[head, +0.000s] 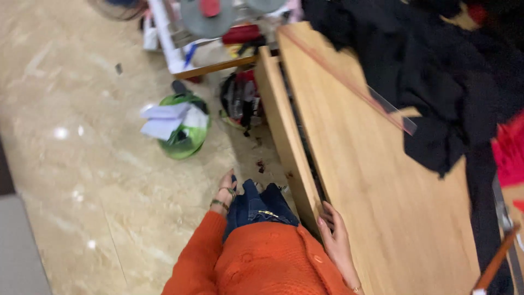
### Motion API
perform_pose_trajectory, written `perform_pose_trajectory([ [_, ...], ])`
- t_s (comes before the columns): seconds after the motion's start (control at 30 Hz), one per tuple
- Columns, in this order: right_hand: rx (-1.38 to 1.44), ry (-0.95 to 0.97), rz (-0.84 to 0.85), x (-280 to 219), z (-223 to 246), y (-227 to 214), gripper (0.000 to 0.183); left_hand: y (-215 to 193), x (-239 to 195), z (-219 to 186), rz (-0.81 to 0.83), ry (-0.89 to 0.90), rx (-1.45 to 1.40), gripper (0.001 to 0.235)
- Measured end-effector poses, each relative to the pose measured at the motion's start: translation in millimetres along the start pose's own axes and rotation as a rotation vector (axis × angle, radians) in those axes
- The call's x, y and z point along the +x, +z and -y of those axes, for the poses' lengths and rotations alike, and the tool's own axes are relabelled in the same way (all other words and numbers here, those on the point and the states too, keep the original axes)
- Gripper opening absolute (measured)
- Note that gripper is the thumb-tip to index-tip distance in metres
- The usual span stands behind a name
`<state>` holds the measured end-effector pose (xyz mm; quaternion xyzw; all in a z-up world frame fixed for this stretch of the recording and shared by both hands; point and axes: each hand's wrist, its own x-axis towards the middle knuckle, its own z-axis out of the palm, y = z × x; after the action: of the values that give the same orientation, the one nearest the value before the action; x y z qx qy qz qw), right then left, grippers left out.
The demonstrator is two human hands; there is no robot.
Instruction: Measuring, marking, and cutting fabric pieces on a work table using a ruler and scissors.
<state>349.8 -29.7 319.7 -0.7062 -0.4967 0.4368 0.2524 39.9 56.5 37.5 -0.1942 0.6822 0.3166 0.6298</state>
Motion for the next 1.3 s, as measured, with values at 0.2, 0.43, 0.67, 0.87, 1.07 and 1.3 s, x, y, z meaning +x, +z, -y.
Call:
perform_pose_trajectory([
  [0.2,-0.045,0.012,-0.031,-20.2,24.5,-5.9,0.051,59.9,-131.9,-14.8,0.5,0.077,0.123,0.082],
  [0.43,0.015,0.042,-0.137,-49.9,24.6,-17.8,0.046,139.1,-310.8,-7.1,0.713,-0.022,0.475,0.084],
  [0.67,0.13,0.112,-0.315,-76.6,14.9,-23.3,0.042,169.0,-355.4,16.1,0.548,0.001,0.649,0.091],
  [0.87,0.181,0.145,-0.392,-92.6,13.7,-44.5,0.041,189.7,-351.4,33.6,0.506,0.127,0.776,0.079],
  [1.07,0.065,0.081,-0.652,-113.7,-34.2,-60.7,0.043,192.0,-310.5,41.5,0.592,0.233,0.774,0.078],
  [1.3,-0.23,0.165,-0.937,-166.8,-127.1,-124.4,0.046,180.4,-252.1,77.2,0.462,0.575,0.55,0.06],
])
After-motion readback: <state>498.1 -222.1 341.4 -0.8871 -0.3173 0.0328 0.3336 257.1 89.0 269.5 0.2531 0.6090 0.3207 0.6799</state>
